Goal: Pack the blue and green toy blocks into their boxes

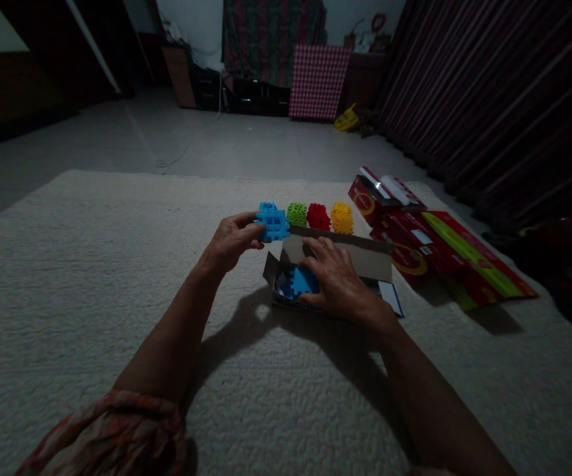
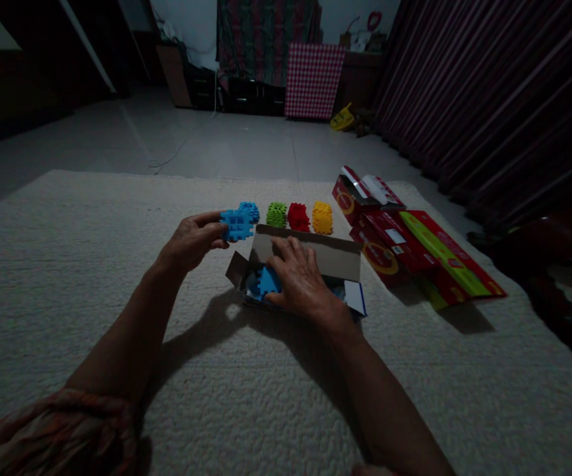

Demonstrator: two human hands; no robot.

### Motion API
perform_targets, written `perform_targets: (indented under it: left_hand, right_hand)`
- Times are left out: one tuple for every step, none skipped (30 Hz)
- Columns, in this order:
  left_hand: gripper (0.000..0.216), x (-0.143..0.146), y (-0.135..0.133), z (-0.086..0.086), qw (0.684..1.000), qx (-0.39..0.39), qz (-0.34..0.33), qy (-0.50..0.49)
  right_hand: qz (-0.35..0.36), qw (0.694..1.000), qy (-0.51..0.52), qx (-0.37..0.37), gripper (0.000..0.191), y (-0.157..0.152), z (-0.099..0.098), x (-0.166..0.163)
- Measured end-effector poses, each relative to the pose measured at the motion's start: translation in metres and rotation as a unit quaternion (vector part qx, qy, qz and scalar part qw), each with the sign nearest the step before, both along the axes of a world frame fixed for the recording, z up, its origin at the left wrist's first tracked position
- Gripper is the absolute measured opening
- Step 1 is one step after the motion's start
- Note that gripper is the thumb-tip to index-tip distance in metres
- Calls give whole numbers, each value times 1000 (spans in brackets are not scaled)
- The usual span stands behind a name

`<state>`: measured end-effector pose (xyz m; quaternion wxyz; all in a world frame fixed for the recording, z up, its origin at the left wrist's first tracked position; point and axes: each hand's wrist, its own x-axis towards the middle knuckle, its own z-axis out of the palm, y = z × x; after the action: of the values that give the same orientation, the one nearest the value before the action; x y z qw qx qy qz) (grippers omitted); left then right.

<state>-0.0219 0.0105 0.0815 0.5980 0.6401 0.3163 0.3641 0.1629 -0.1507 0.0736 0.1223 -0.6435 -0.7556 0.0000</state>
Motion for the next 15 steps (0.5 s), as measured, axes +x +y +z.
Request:
perform_targets:
  left_hand:
    - [36, 0, 1, 0, 1000, -2, -1, -1]
    - [37, -1, 1, -1, 1000, -4, 0, -2]
    - [37, -1, 2, -1, 1000, -6, 1, -3]
    - [37, -1, 2, 0, 1000, -7, 1, -3]
    - [38, -1, 2, 0, 1000, -9, 0, -3]
    - [39, -1, 1, 1, 1000, -12, 0, -3]
    - [40, -1, 1, 2, 1000, -14, 0, -3]
    - [41, -1, 1, 2, 1000, -16, 0, -2]
    - [41, -1, 0, 3, 1000, -18, 0, -1]
    - [42, 0, 0, 3, 1000, -18, 0, 0]
    - [42, 0, 0, 4, 1000, -18, -1, 1]
    - [42, 0, -1, 4, 1000, -17, -2, 2]
    - [41, 0, -1, 4, 1000, -17, -3, 4]
    - [41, 0, -1, 4, 1000, -17, -5, 4]
    - [40, 1, -1, 3, 1000, -18, -8, 4]
  right_hand:
    - [2, 1000, -2, -10, 53, 2, 0, -1]
    - [6, 1000, -4, -18, 54, 3, 1, -1]
    - [11, 1000, -4, -24, 54, 5, 2, -2]
    - [15, 999, -4, -28, 55, 6, 2, -2]
    - [18, 999, -4, -30, 57, 8, 2, -2]
    - [20, 999, -4, -30, 58, 9, 1, -2]
    - [23, 999, -4, -31, 59, 10, 1, -2]
    - [25, 999, -3, -32, 59, 11, 0, -1]
    - [27, 999, -2, -32, 59, 12, -1, 0]
    - [29, 999, -1, -31, 58, 12, -1, 1]
    - [32, 999, 2, -29, 57, 13, -1, 2]
    - [37, 999, 5, -27, 55, 12, -1, 4]
    - [41, 999, 10, -24, 53, 12, -1, 6]
    - [44, 999, 14, -20, 51, 10, 0, 8]
    - [46, 999, 17, -16, 48, 8, 1, 10]
